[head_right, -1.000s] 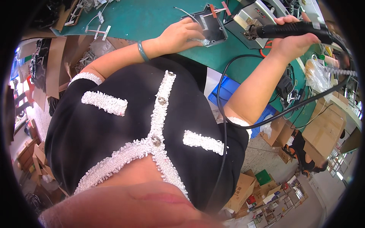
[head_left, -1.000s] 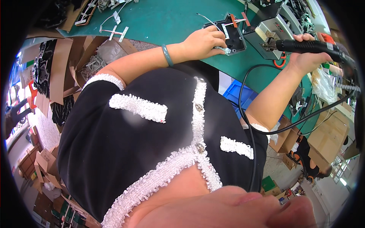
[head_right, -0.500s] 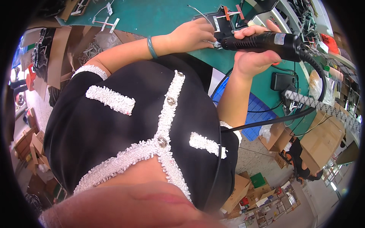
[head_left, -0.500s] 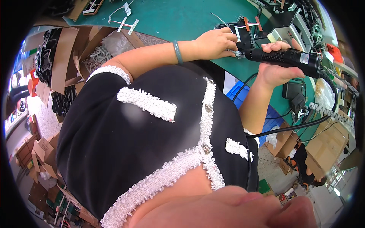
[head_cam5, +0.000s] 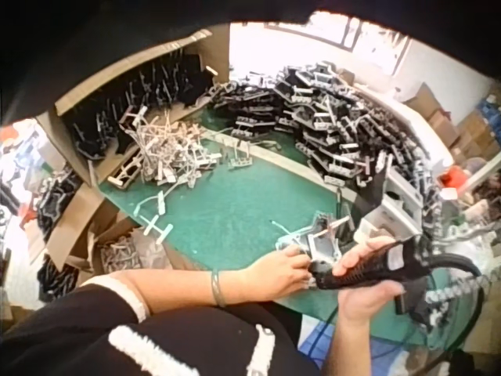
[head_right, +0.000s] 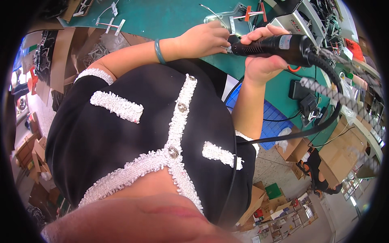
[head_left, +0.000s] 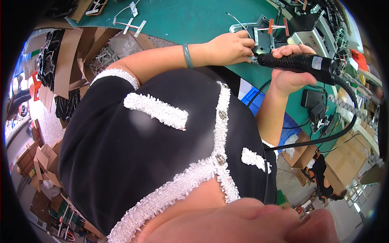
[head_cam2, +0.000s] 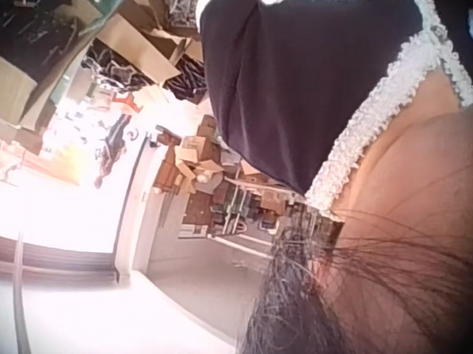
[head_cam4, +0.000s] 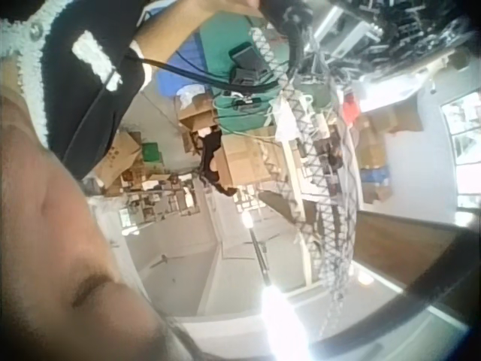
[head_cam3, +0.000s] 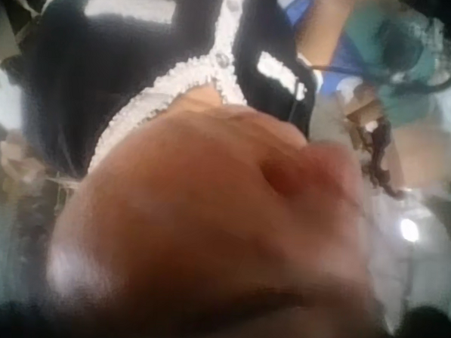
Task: Assembling small clear plastic components onto a base using a hot air tool at a workstation.
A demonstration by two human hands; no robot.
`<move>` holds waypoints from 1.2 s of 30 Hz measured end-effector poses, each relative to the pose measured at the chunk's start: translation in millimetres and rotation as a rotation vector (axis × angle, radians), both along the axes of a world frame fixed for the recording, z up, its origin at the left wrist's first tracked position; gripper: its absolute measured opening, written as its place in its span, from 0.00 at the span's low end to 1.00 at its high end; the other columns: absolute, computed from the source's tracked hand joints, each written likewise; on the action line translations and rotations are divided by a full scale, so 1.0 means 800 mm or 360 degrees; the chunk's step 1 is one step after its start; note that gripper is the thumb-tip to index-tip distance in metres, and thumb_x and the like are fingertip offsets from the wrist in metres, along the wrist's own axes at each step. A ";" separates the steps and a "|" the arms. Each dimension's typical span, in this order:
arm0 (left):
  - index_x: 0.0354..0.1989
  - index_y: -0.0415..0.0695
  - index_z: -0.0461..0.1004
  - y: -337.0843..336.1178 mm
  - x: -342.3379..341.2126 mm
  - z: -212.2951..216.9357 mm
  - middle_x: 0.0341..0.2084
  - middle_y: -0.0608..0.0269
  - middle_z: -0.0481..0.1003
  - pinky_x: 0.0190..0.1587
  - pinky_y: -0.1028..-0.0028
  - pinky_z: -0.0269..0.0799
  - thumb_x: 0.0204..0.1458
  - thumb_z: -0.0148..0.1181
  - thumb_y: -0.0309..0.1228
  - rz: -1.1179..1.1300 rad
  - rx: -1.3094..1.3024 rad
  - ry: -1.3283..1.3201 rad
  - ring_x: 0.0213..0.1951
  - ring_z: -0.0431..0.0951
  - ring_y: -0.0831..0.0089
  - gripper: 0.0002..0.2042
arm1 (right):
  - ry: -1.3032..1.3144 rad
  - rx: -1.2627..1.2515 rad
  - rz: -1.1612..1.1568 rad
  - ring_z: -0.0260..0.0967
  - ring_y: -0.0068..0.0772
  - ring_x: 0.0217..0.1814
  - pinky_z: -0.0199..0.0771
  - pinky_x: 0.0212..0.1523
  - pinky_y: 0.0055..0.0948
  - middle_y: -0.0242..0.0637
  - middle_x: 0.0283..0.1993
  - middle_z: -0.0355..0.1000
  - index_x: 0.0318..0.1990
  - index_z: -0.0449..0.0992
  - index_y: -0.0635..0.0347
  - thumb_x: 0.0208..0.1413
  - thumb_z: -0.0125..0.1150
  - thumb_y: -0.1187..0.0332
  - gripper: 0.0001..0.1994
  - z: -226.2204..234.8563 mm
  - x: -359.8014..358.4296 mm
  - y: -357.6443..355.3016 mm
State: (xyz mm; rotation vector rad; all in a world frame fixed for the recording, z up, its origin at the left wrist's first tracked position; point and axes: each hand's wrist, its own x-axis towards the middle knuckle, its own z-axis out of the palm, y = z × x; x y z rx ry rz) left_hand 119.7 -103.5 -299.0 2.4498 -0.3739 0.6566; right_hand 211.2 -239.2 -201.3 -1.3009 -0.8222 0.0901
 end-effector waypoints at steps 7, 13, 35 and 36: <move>0.35 0.47 0.80 0.001 -0.001 0.005 0.37 0.67 0.72 0.46 0.69 0.72 0.49 0.62 0.37 -0.0032 0.0002 -0.0012 0.44 0.70 0.65 0.09 | -0.0049 -0.0040 0.0082 0.68 0.35 0.22 0.76 0.29 0.35 0.41 0.26 0.69 0.46 0.65 0.63 0.41 0.40 0.21 0.47 0.002 -0.007 -0.001; 0.38 0.50 0.80 0.004 -0.001 0.008 0.35 0.70 0.73 0.44 0.69 0.73 0.47 0.64 0.38 0.0083 0.0090 0.0060 0.42 0.71 0.66 0.11 | 0.0124 0.0320 0.0168 0.69 0.36 0.21 0.76 0.27 0.37 0.41 0.25 0.71 0.48 0.67 0.62 0.39 0.43 0.20 0.49 0.004 0.037 -0.016; 0.42 0.61 0.77 0.054 0.006 0.008 0.47 0.78 0.73 0.59 0.56 0.53 0.37 0.73 0.39 -0.0103 -0.0190 0.0330 0.55 0.67 0.69 0.20 | 0.0183 0.0375 -0.0258 0.68 0.38 0.22 0.74 0.27 0.40 0.40 0.24 0.71 0.48 0.68 0.61 0.43 0.37 0.19 0.48 0.033 0.106 -0.049; 0.43 0.62 0.78 0.055 0.011 0.005 0.48 0.78 0.72 0.58 0.58 0.53 0.35 0.74 0.37 -0.0142 -0.0158 0.0347 0.55 0.67 0.69 0.21 | 0.0166 0.0387 -0.0215 0.68 0.38 0.22 0.74 0.27 0.40 0.40 0.24 0.70 0.48 0.68 0.59 0.43 0.36 0.19 0.48 0.029 0.085 -0.046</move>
